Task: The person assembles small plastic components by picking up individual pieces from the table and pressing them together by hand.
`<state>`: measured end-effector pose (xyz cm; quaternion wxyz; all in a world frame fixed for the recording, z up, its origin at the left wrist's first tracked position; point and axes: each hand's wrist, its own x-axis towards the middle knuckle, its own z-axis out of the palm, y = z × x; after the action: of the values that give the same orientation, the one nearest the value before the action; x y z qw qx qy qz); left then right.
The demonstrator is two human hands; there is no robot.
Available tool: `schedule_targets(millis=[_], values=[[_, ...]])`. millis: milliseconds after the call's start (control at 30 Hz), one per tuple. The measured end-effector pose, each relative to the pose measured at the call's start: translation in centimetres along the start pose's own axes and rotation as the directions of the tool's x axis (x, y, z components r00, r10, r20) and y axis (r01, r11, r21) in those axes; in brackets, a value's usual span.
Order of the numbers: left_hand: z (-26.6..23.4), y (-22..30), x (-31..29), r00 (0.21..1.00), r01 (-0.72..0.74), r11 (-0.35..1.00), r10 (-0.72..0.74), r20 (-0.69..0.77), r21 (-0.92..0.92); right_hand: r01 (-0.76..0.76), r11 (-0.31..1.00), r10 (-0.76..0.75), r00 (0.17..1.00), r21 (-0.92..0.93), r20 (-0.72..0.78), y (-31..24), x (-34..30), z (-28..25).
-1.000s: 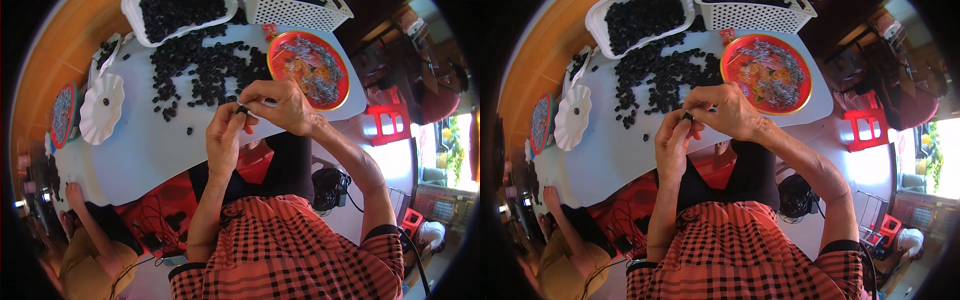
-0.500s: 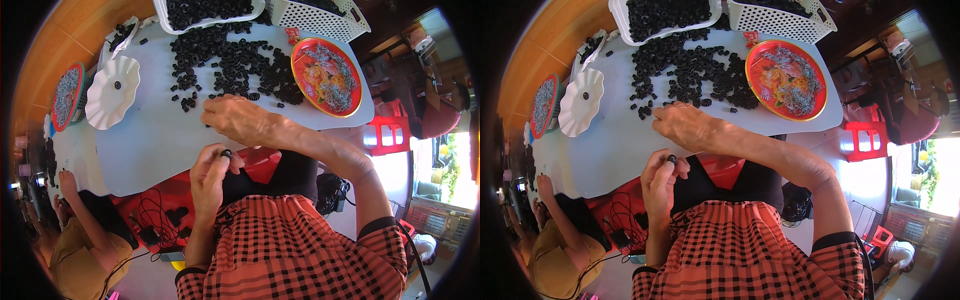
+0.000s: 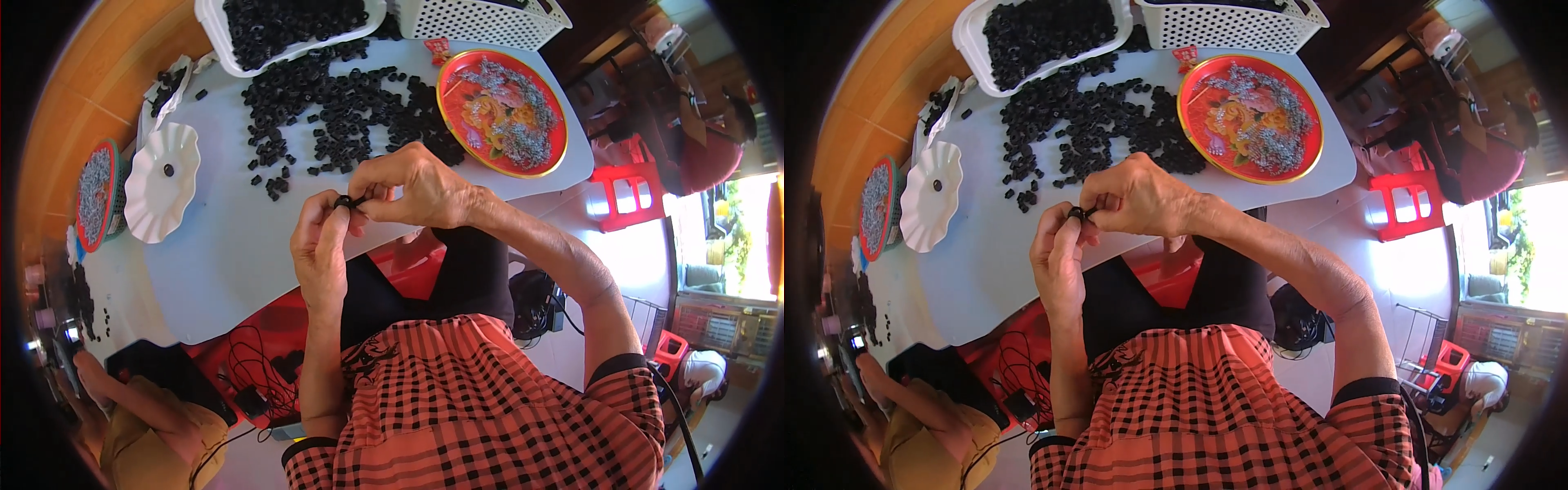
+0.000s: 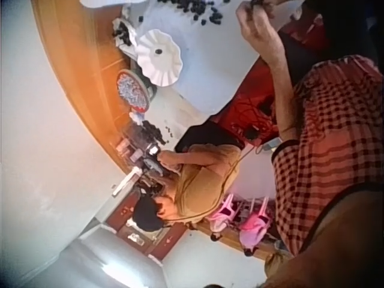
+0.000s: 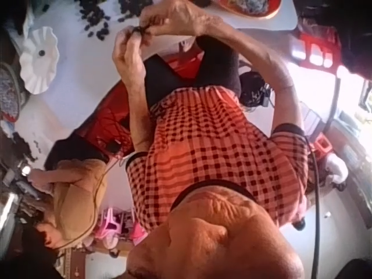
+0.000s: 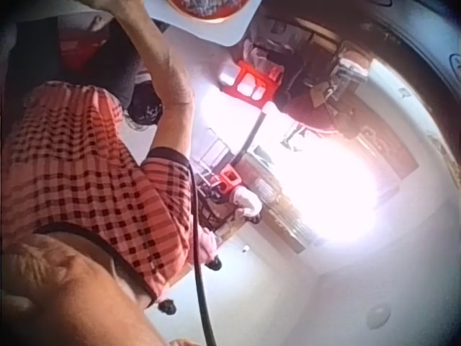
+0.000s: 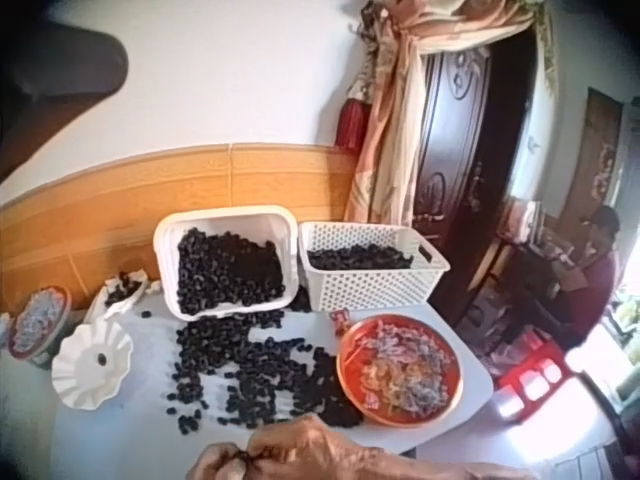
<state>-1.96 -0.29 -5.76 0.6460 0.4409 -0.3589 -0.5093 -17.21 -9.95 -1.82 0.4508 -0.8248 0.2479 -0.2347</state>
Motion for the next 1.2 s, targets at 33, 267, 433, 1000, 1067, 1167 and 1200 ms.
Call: schedule_targets(millis=[33, 267, 433, 1000, 1067, 1167, 1200], values=[[0.4, 0.0, 0.1, 1.000, 0.004, 1.000, -0.004, 0.010, 0.005, -0.081, 0.996, 0.080, 0.997, 0.037, 0.011, 0.0, -0.5, -0.4], [2.5, -0.1, 0.9, 0.999, 0.001, 0.987, -0.007, 0.040, 0.158, -0.166, 0.923, 0.211, 0.973, 0.348, -0.095, 0.3, -2.2, -1.7], [3.0, 0.0, 1.3, 0.991, -0.072, 0.954, 0.036, 0.127, 0.291, -0.161, 0.914, 0.220, 0.968, 0.371, -0.124, 0.9, -2.6, -2.1], [3.6, -1.1, 2.8, 0.973, 0.018, 0.962, -0.080, 0.218, 0.273, -0.179, 0.963, 0.219, 0.956, 0.200, -0.197, 1.6, -3.2, -3.0], [3.4, -1.2, 2.9, 0.971, -0.001, 0.954, -0.071, 0.229, 0.299, -0.165, 0.973, 0.193, 0.964, 0.159, -0.184, 1.6, -3.2, -3.1], [3.3, -1.3, 2.8, 0.964, -0.037, 0.940, -0.055, 0.259, 0.340, -0.153, 0.982, 0.169, 0.973, 0.110, -0.157, 1.6, -3.3, -3.4], [3.3, -1.3, 2.8, 0.960, -0.060, 0.931, -0.044, 0.275, 0.359, -0.150, 0.983, 0.163, 0.976, 0.103, -0.142, 1.5, -3.2, -3.5]])
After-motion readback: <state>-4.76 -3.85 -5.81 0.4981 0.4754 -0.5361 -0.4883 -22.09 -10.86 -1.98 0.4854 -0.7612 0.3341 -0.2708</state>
